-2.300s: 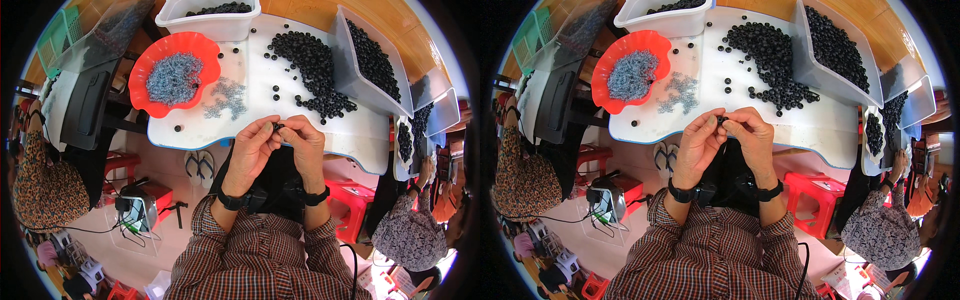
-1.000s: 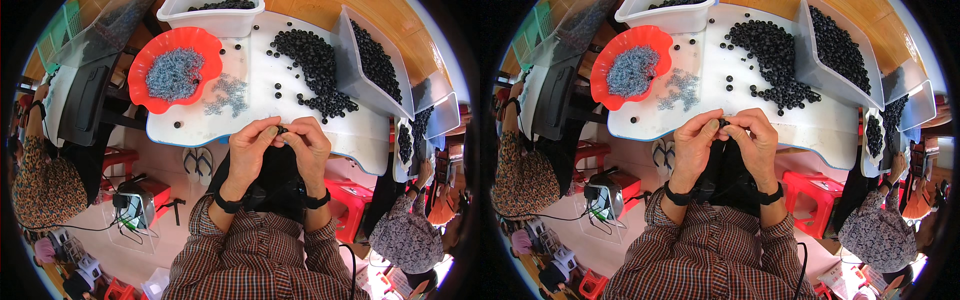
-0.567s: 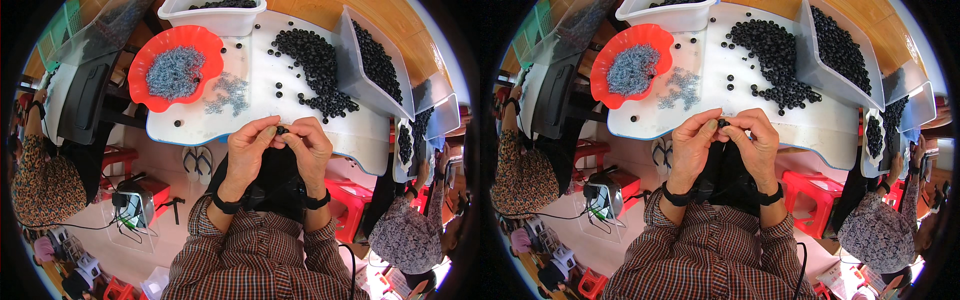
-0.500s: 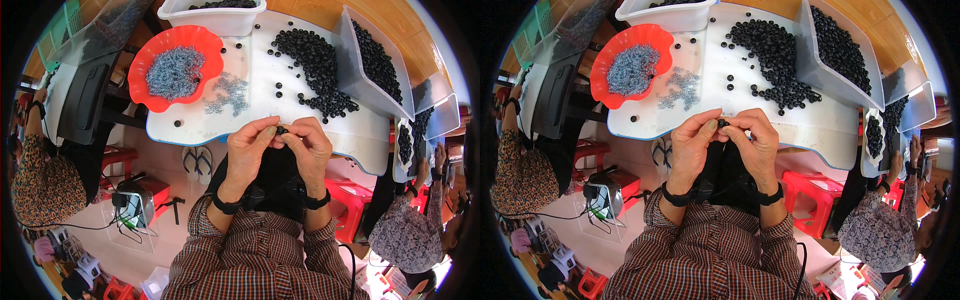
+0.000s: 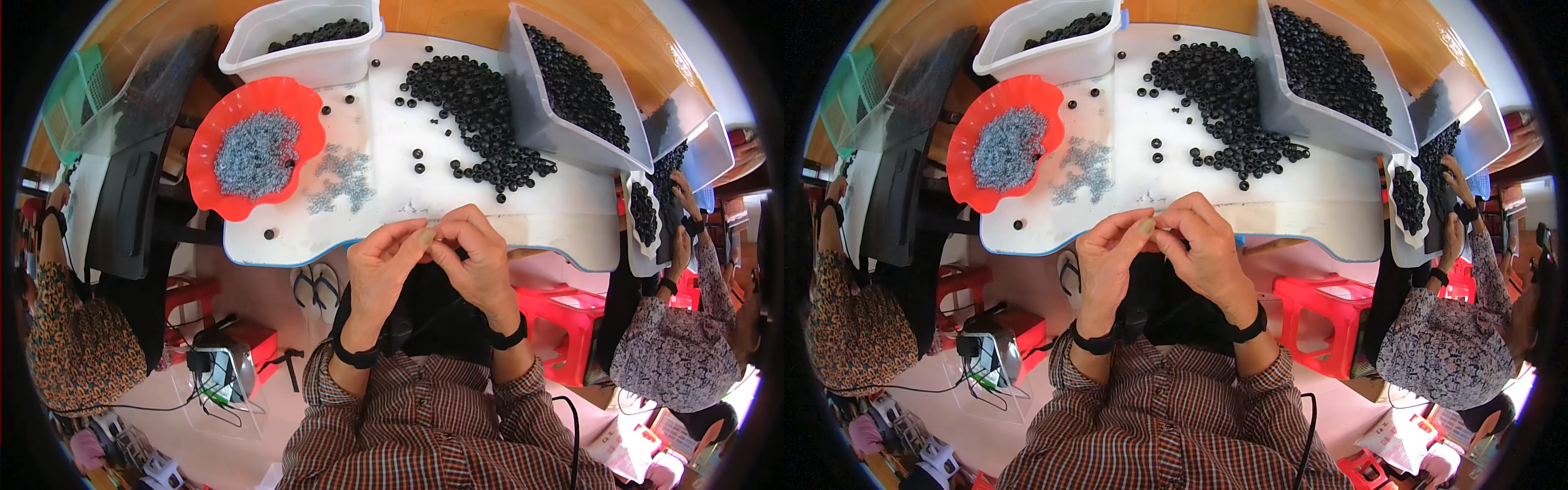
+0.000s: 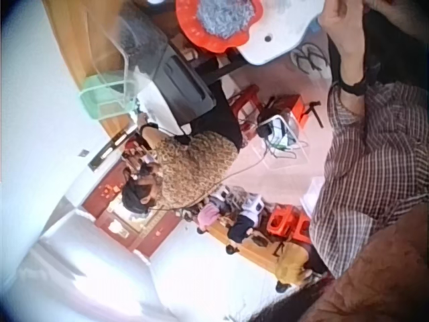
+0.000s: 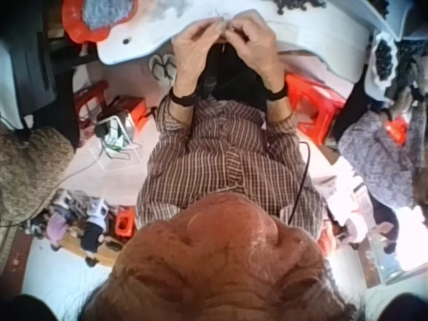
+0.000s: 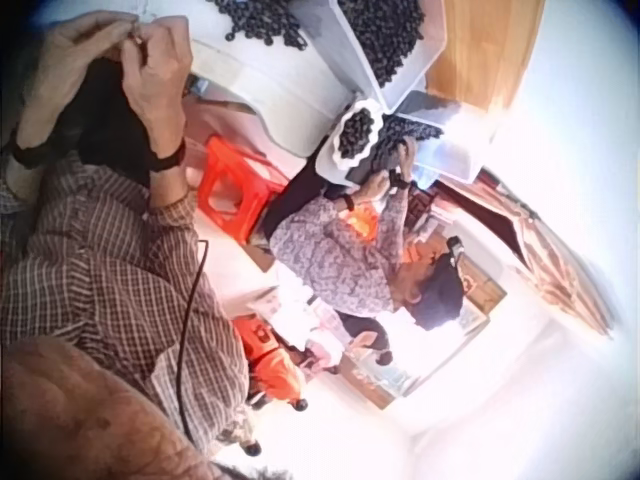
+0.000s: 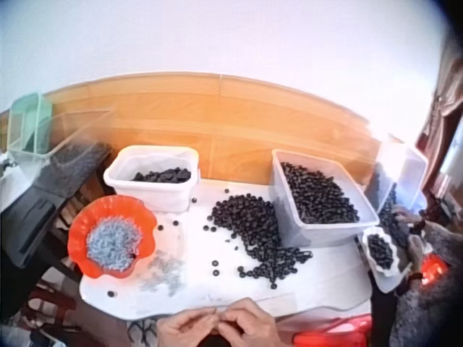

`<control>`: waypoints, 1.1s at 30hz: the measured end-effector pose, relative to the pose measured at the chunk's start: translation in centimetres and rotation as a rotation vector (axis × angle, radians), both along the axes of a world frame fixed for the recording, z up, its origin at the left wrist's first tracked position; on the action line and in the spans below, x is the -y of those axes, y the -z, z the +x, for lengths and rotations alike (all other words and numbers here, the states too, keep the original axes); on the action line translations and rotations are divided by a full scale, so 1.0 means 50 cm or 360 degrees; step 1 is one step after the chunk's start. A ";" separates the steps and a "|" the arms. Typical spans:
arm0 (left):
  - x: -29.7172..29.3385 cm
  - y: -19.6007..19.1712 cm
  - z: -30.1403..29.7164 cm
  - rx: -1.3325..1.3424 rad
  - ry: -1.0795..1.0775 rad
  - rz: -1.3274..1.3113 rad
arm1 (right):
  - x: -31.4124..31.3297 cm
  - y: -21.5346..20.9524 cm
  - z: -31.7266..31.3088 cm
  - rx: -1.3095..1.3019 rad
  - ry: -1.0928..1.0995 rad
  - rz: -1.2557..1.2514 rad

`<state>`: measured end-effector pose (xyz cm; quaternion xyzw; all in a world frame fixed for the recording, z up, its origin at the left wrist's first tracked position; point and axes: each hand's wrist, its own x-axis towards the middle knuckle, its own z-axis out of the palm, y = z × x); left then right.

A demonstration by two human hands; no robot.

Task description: Sorting small black parts and metal pins at a factory workbench.

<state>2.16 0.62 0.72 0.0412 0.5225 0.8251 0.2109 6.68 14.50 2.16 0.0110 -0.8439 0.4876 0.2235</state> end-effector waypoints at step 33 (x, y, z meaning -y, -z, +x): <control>-0.049 -0.040 -0.200 0.0305 -0.0014 0.0507 | -0.041 0.107 -0.052 -0.0273 0.0417 0.0066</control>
